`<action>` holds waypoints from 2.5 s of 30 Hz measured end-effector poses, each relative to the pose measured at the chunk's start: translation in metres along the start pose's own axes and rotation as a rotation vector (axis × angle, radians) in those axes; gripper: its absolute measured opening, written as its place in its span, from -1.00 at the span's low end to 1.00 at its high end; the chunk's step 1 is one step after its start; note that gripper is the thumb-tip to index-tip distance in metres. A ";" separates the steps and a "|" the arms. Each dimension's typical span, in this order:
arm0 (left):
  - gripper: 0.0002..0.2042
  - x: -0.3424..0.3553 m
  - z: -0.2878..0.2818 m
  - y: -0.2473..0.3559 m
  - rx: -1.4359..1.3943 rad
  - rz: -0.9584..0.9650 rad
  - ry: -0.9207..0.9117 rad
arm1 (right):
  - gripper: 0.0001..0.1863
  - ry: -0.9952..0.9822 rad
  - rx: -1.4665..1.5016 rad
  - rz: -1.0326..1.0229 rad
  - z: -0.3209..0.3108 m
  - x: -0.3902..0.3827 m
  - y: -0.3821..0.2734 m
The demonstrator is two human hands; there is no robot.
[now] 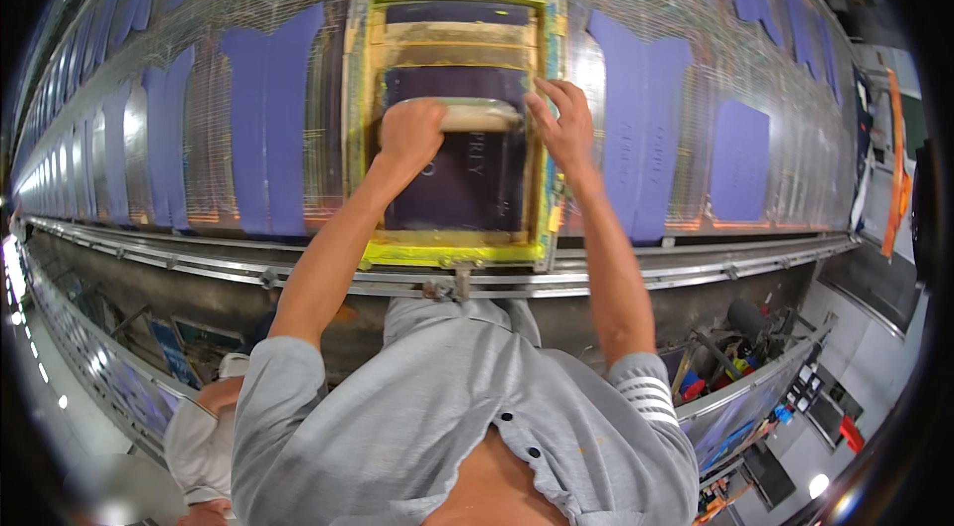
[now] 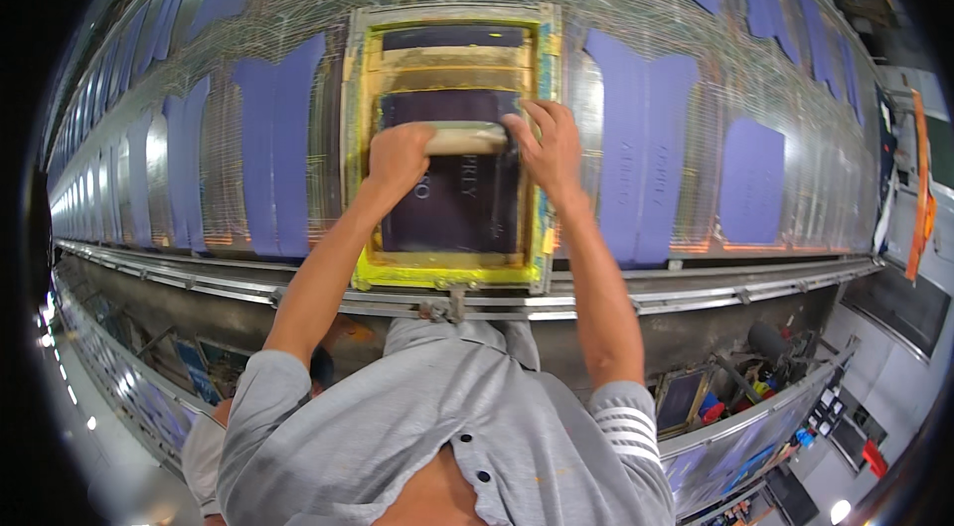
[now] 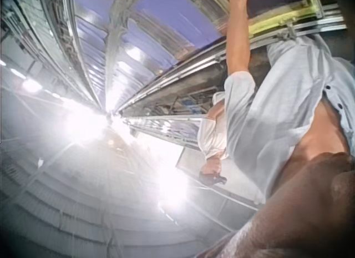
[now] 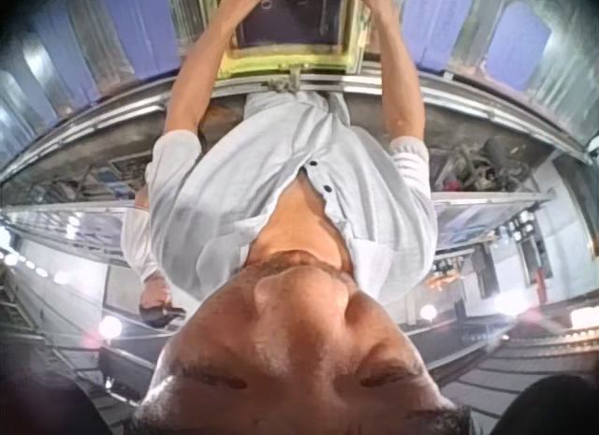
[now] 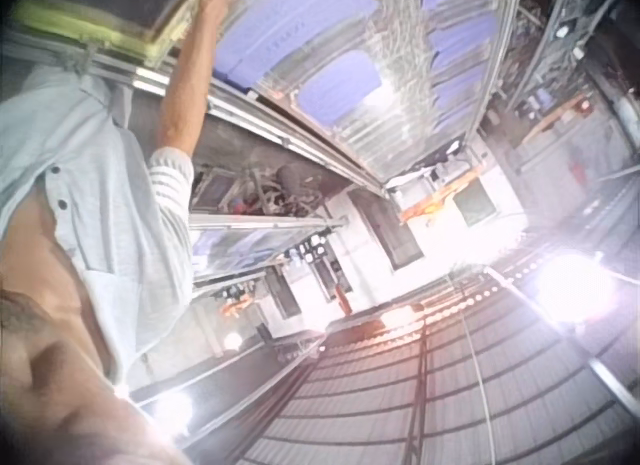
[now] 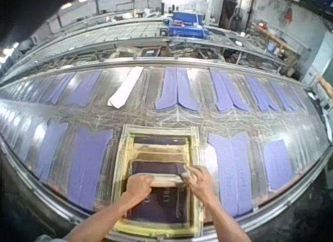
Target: The person performs screen printing on a conveyor belt. They place a screen frame over a purple fabric piece, apply ink with a squeegee, and pull the ink across the mesh to transfer the design. The person repeats this process on multiple fabric pieces.
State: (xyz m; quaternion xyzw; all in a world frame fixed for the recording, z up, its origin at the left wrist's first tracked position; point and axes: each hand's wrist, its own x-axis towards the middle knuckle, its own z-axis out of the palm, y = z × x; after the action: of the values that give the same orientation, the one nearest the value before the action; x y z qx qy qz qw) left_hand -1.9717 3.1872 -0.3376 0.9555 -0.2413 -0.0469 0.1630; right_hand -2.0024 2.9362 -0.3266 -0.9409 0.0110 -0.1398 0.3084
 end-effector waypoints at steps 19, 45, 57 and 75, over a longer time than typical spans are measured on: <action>-0.84 -0.120 0.009 0.046 -0.055 0.032 0.015 | -0.87 -0.383 -0.126 -0.336 0.011 -0.118 -0.068; -0.74 -0.066 0.000 0.030 -0.059 0.027 -0.032 | -0.87 -0.398 -0.135 -0.311 0.018 -0.067 -0.059; -0.72 -0.151 0.014 0.058 -0.066 -0.021 0.002 | -0.35 0.101 -0.244 0.100 -0.013 -0.088 0.001; -0.56 -0.236 -0.079 -0.160 -0.049 -0.004 0.076 | -0.79 0.217 0.347 0.459 0.167 -0.053 -0.146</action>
State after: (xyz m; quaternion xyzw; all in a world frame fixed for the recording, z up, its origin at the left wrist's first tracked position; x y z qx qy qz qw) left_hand -2.0943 3.4556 -0.3140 0.9528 -0.2317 -0.0169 0.1953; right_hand -2.0180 3.1563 -0.3834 -0.8266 0.2323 -0.1659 0.4851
